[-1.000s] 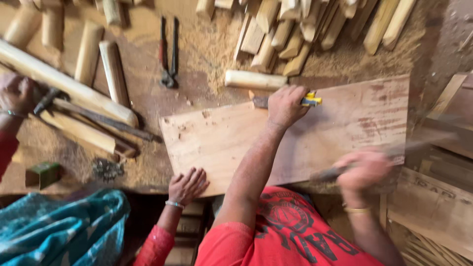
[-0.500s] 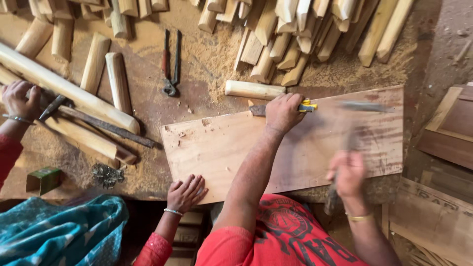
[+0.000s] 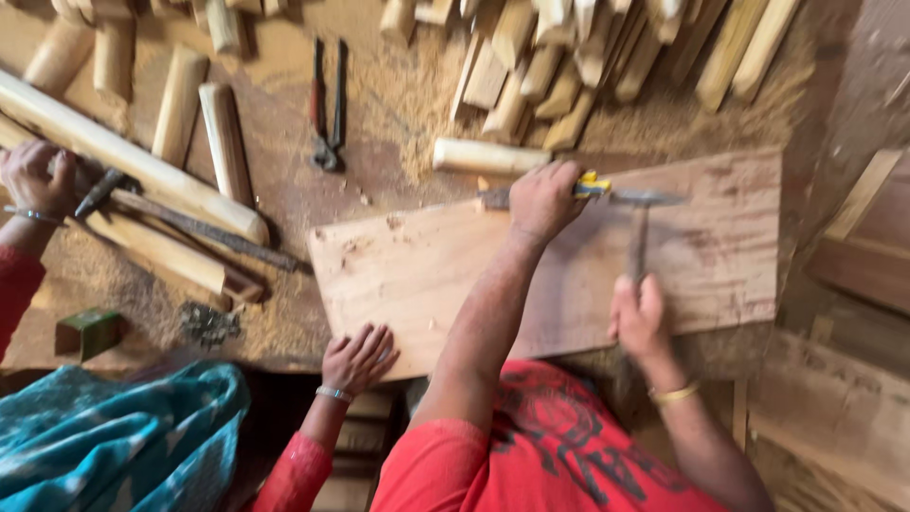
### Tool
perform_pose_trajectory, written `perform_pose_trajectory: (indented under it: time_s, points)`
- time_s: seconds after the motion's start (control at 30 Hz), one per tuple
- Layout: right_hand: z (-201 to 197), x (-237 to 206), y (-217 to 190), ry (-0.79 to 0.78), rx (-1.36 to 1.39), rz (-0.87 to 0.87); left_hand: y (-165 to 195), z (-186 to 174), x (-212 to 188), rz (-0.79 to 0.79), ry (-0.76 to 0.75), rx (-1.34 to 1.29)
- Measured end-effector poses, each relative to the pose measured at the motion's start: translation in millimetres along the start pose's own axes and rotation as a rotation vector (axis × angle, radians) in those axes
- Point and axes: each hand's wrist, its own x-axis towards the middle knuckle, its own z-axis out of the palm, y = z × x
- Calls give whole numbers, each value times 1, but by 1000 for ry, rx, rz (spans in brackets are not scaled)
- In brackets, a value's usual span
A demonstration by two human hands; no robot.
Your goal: The person uses a chisel and hammer to carve a rectangular recess into a wooden board. They repeatedly strike the chisel to remove wood chips, then use pliers to pull out remaining splinters. The process is repeated at different locations on the board.
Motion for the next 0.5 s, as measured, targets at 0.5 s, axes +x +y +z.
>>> perform_pose_trajectory:
  time_s: [0.5]
  points:
    - [10, -8, 8, 26, 16, 140, 2, 2, 30, -171, -581, 161]
